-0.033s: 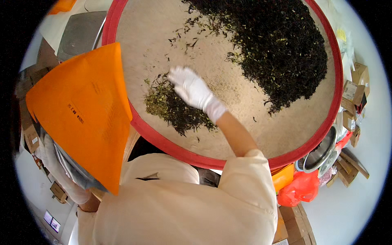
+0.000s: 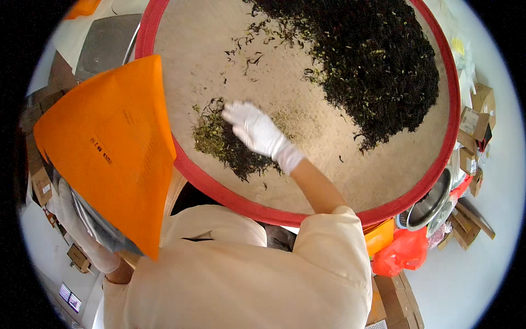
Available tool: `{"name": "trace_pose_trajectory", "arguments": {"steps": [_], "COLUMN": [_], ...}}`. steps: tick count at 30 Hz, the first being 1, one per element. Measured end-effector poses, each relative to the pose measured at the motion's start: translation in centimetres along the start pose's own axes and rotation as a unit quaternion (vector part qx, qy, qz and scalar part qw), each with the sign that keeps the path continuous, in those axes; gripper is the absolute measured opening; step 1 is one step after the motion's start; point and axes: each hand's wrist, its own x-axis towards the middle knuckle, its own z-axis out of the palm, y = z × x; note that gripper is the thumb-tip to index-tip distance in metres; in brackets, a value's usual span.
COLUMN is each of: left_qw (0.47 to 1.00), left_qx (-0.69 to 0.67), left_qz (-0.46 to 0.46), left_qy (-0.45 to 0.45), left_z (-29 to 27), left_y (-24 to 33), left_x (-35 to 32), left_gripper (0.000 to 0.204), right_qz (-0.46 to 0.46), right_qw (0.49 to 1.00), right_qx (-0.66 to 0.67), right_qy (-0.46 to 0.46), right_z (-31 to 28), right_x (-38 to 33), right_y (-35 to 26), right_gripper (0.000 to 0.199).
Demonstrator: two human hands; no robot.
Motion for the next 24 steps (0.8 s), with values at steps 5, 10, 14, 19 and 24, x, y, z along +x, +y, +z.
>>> {"name": "trace_pose_trajectory", "arguments": {"steps": [5, 10, 14, 19, 24], "left_qw": [0.964, 0.997, 0.995, 0.998, 0.996], "left_qx": [0.188, -0.041, -0.01, -0.025, -0.063], "left_qz": [0.174, 0.023, 0.067, 0.036, 0.027], "left_qy": [-0.071, -0.067, -0.068, -0.047, -0.058], "left_z": [-1.8, 0.5, 0.2, 0.2, 0.7], "left_y": [-2.9, -0.7, -1.6, -1.7, -1.2], "left_x": [2.5, 1.7, 2.6, 1.6, 0.2], "left_gripper": [0.038, 0.037, 0.037, 0.038, 0.038], "right_qz": [0.16, 0.183, 0.055, 0.095, 0.072], "right_qw": [0.958, 0.963, 0.994, 0.97, 0.962], "right_qx": [0.116, -0.118, -0.092, -0.22, -0.249], "right_qy": [0.206, 0.16, -0.014, -0.039, -0.082], "right_z": [-2.5, -4.2, 0.2, 2.0, 0.0], "right_x": [-4.7, -6.4, -7.2, -5.3, -0.8], "right_y": [-4.3, -1.8, -5.7, -6.2, -5.4], "right_gripper": [0.039, 0.065, 0.099, 0.108, 0.104]}}
